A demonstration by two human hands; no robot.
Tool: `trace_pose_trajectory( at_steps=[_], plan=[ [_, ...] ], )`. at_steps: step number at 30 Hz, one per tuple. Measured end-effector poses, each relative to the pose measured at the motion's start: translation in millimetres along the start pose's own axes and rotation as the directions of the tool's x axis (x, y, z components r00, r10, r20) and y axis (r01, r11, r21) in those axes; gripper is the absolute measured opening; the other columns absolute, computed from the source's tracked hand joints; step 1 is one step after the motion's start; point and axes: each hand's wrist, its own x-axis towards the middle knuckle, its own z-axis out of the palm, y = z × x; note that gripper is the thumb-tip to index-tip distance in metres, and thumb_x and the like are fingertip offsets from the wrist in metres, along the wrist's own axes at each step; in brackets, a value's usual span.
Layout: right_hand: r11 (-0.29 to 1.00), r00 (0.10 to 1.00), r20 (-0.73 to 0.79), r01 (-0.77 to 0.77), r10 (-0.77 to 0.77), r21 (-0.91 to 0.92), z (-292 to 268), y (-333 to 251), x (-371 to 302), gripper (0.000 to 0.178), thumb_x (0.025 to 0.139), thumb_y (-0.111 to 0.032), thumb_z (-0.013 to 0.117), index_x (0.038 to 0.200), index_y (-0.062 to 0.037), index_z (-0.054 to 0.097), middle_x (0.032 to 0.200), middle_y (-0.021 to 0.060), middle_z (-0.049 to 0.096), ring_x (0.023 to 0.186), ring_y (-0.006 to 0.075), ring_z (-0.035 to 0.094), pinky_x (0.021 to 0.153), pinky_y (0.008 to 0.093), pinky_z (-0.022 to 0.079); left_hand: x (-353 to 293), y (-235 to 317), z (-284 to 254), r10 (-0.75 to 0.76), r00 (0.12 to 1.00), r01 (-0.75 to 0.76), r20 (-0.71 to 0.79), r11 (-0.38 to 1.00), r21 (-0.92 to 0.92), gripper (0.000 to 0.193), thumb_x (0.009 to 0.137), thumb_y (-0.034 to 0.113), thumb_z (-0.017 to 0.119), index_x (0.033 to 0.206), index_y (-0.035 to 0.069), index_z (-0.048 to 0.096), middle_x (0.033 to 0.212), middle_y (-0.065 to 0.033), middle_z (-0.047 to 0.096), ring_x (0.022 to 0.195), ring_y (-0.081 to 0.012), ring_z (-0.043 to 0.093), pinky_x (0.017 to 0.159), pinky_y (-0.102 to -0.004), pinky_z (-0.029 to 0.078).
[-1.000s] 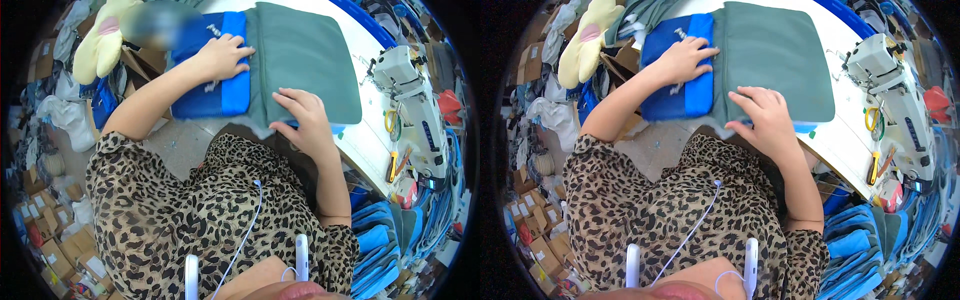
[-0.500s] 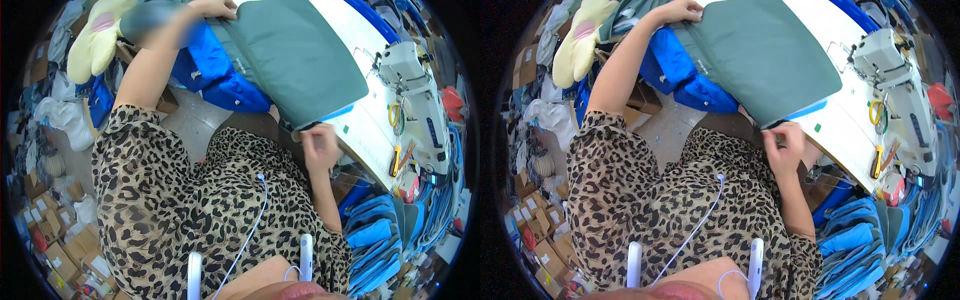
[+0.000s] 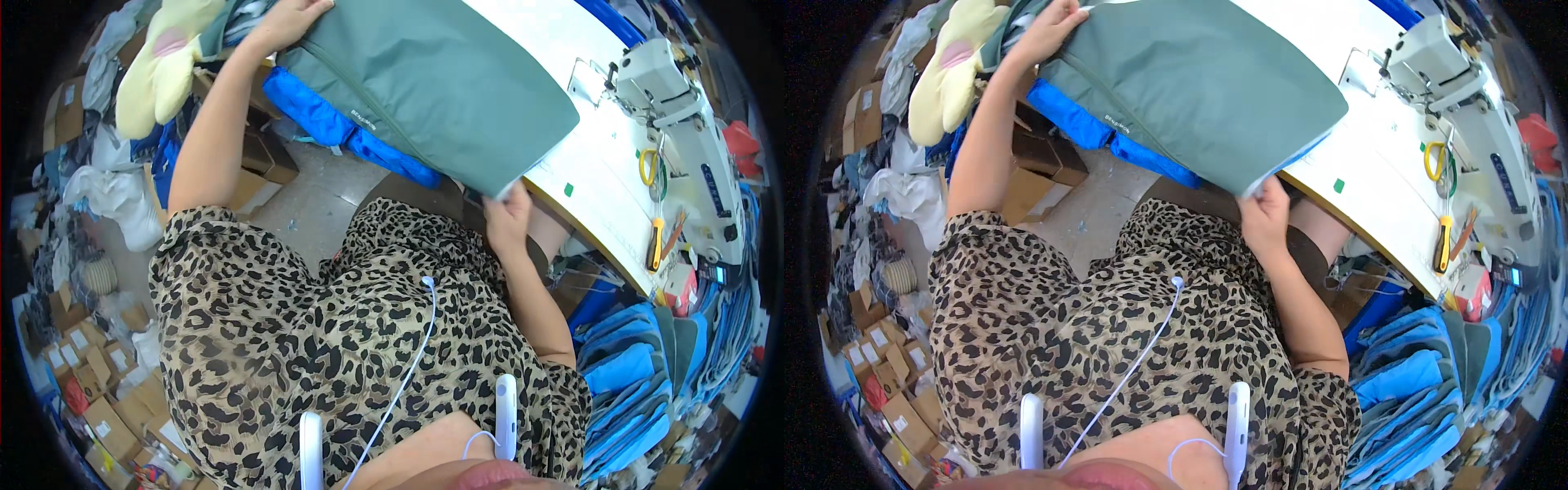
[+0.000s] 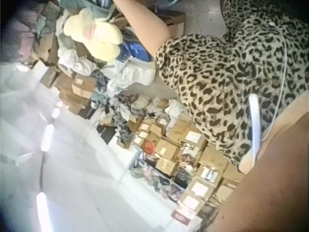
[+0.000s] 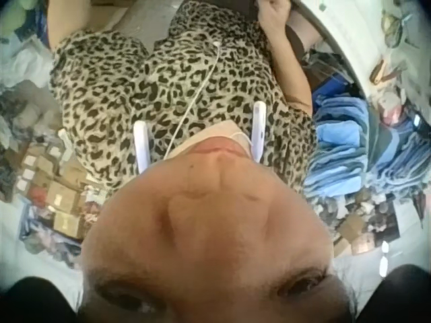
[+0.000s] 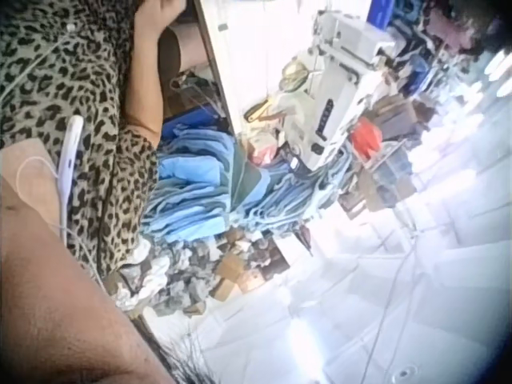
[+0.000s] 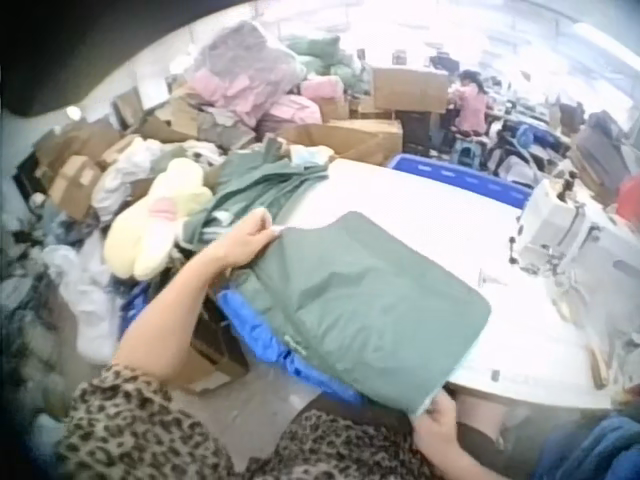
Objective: The person sews fabric pieces using a sewing machine, unpicks stitches along the seam using a seam ripper, and then aligns the fabric layers to sew them together with the sewing machine.
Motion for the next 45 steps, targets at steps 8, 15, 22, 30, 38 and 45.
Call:
trace_pose_trajectory(
  at_steps=[8, 15, 22, 30, 38, 45],
  plan=[
    [0.973, 0.908, -0.404, 0.180, -0.107, 0.147, -35.1, -133.2, 57.4, 0.034, 0.099, -0.025, 0.056, 0.115, 0.0049, 0.058, 0.107, 0.0152, 0.066, 0.093, 0.0236, 0.067, 0.081, 0.0375, 0.055, -47.1, 118.9, -69.9, -0.278, 0.953, 0.274, 0.117, 0.635, -0.722, 0.012, 0.093, 0.021, 0.061, 0.087, 0.011, 0.057, 0.080, 0.0018, 0.056, 0.075, -0.0139, 0.054, 0.070, -0.0304, 0.044],
    [0.971, 0.896, -0.440, 0.048, 0.061, 0.233, -84.4, -111.6, 50.3, 0.034, 0.098, -0.027, 0.059, 0.112, 0.0037, 0.060, 0.108, 0.0143, 0.066, 0.094, 0.0226, 0.066, 0.081, 0.0364, 0.055, -129.7, 28.8, 56.1, 0.012, 0.870, 0.492, 0.493, -0.079, -0.867, 0.059, 0.096, 0.037, 0.057, 0.143, 0.008, 0.035, 0.119, -0.0075, 0.061, 0.109, -0.0202, 0.059, 0.097, -0.0457, 0.046],
    [0.971, 0.855, -0.498, -0.027, 0.146, 0.238, -99.0, -100.0, 43.2, 0.038, 0.097, -0.027, 0.060, 0.116, 0.0048, 0.058, 0.115, 0.0151, 0.064, 0.098, 0.0241, 0.065, 0.084, 0.0379, 0.054, -150.7, 66.9, 106.0, -0.274, 0.889, 0.435, 0.367, 0.256, -0.863, 0.086, 0.082, 0.008, 0.074, 0.150, 0.003, 0.022, 0.130, -0.0137, 0.055, 0.124, -0.0192, 0.049, 0.104, -0.0379, 0.039],
    [0.986, 0.858, -0.487, 0.157, -0.165, -0.059, -106.3, -99.5, 31.7, 0.027, 0.093, -0.010, 0.064, 0.117, -0.0030, 0.052, 0.110, 0.0150, 0.065, 0.097, 0.0211, 0.064, 0.087, 0.0351, 0.051, -133.1, 116.7, 49.9, -0.077, 0.928, -0.275, -0.364, 0.516, -0.811, 0.062, 0.084, -0.008, 0.067, 0.140, 0.002, 0.041, 0.115, -0.0134, 0.066, 0.108, -0.0177, 0.060, 0.095, -0.0300, 0.047],
    [0.897, 0.932, -0.316, 0.287, -0.181, 0.335, -62.3, -150.5, 19.3, 0.039, 0.091, -0.003, 0.065, 0.126, -0.0040, 0.046, 0.116, 0.0145, 0.062, 0.109, 0.0224, 0.060, 0.096, 0.0383, 0.048, -122.9, 169.3, -61.6, 0.329, 0.591, -0.647, -0.737, 0.739, -0.190, 0.044, 0.085, -0.013, 0.062, 0.126, -0.012, 0.047, 0.117, -0.0256, 0.063, 0.102, -0.0271, 0.067, 0.091, -0.0330, 0.056],
    [0.925, 0.884, -0.287, 0.380, -0.368, -0.013, -66.0, -146.3, 3.2, 0.062, 0.084, 0.008, 0.068, 0.138, -0.0016, 0.039, 0.116, 0.0179, 0.063, 0.107, 0.0237, 0.062, 0.097, 0.0368, 0.049, -104.5, 140.3, -89.4, 0.526, 0.626, -0.632, -0.577, 0.775, 0.021, 0.036, 0.086, -0.008, 0.064, 0.121, -0.011, 0.058, 0.117, -0.0214, 0.065, 0.103, -0.0244, 0.066, 0.092, -0.0308, 0.054]
  ],
)
